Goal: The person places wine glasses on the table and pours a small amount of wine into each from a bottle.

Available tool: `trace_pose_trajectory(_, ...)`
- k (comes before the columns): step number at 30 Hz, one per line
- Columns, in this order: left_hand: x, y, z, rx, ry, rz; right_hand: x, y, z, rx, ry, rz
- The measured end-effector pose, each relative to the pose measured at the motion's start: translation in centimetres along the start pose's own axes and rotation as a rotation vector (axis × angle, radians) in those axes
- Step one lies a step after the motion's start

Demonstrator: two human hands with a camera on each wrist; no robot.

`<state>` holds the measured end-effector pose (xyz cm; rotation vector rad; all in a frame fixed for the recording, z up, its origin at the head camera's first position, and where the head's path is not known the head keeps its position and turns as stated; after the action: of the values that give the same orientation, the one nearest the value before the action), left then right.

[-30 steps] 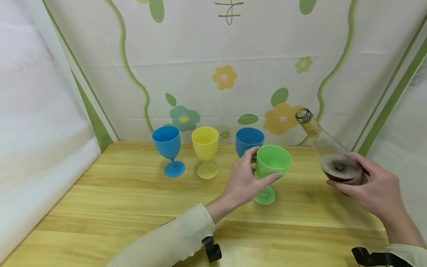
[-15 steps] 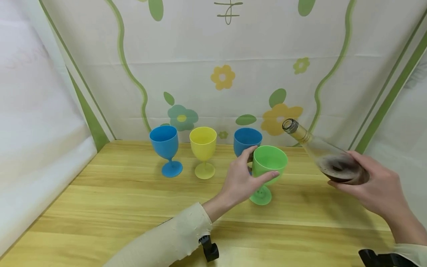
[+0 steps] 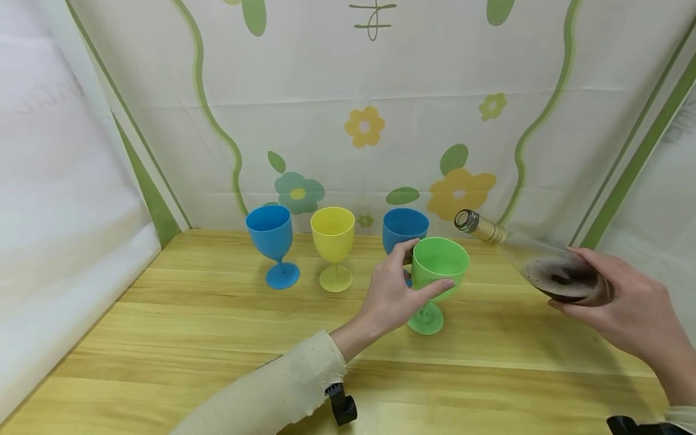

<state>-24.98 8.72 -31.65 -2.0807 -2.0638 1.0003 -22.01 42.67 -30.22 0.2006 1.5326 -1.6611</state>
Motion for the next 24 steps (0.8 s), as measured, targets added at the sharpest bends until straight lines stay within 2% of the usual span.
trace_pose_trajectory(9, -0.1, 0.0, 0.2, 0.015, 0.005, -0.010, 0.0, 0.1, -0.2, -0.068, -0.036, -0.025)
trace_pose_trajectory(16, 0.1, 0.0, 0.3, 0.020, 0.015, -0.005, 0.0, 0.4, -0.8, -0.066, -0.011, -0.011)
trace_pose_trajectory(24, 0.0, 0.0, 0.1, 0.032, 0.008, -0.011, -0.2, 0.5, -1.2, -0.105, -0.085, -0.038)
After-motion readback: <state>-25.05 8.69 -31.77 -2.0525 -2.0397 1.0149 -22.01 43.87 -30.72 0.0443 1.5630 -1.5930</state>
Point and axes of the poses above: each hand's wrist, its own y-axis away from the middle knuckle, its own x-axis out of the palm, z = x × y, the point moved 6 cm from there along -y, towards the middle knuckle, and after that the axes turned 6 degrees about -z, right-handed, at the moved point
